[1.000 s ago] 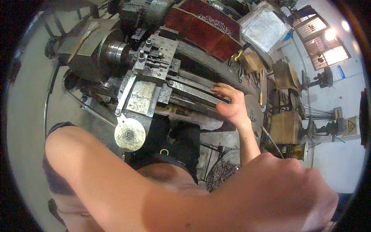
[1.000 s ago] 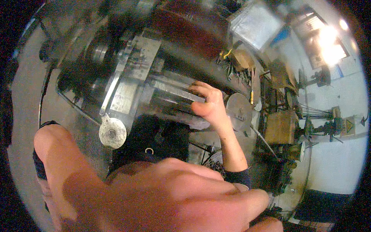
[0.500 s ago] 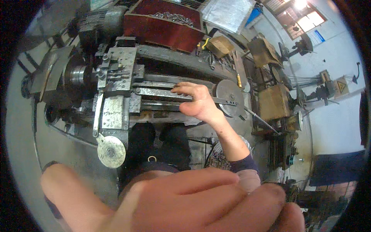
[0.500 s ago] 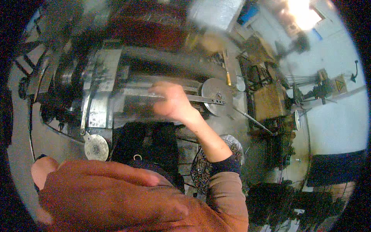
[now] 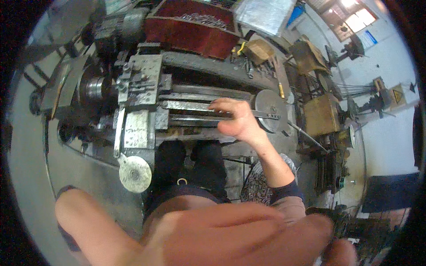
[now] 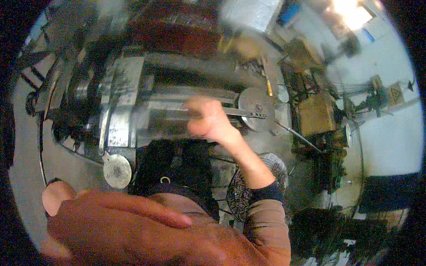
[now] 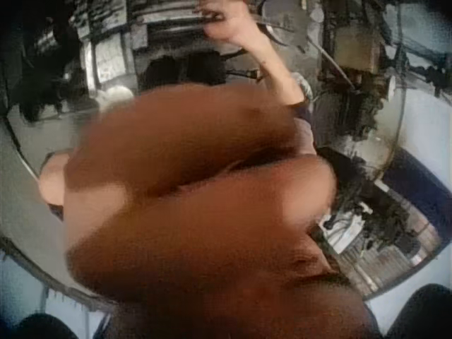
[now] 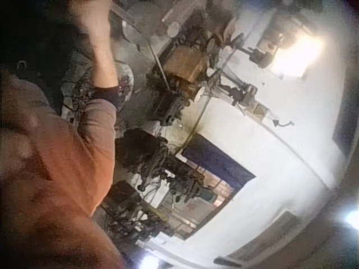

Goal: The person operates a metal lathe in a workshop, repeatedly inserting small cylindrical metal parts into the chuck, adjusting the machine, and removing the parts. The person handles the parts one at a time and places them into a nearby container.

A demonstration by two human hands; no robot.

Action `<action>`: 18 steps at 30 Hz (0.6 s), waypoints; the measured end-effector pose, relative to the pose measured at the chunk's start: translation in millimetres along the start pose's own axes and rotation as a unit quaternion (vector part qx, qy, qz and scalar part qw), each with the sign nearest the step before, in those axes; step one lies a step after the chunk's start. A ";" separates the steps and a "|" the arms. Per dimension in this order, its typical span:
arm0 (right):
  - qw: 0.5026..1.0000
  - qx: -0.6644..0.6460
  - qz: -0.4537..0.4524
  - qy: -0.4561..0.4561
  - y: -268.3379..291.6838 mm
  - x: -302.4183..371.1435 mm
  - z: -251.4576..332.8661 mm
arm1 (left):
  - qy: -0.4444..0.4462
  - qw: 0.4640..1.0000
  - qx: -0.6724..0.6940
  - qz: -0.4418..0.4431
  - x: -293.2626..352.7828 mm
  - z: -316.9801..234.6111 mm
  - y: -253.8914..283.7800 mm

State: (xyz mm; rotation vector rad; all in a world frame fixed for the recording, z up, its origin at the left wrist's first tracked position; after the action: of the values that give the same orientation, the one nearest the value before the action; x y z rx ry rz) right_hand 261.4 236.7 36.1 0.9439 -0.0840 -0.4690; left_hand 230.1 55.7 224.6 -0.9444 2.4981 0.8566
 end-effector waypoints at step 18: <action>0.997 -0.019 -0.006 -0.071 0.0 29.3 -2.6 | 0.070 0.993 0.008 -0.095 -4.3 -3.8 9.2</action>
State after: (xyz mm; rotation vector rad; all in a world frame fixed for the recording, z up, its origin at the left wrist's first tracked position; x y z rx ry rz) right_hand 288.3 226.3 30.7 0.8728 -0.1986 -0.5470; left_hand 226.5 60.8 233.4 -1.2513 2.4748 0.7311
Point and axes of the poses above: each hand's wrist, its own x-axis away from the middle knuckle, its own y-axis out of the back of the hand, z = x × y, the point moved 7 cm from there along -x, towards the middle knuckle, and after that the axes turned 10 degrees about z, right-handed, at the moved point
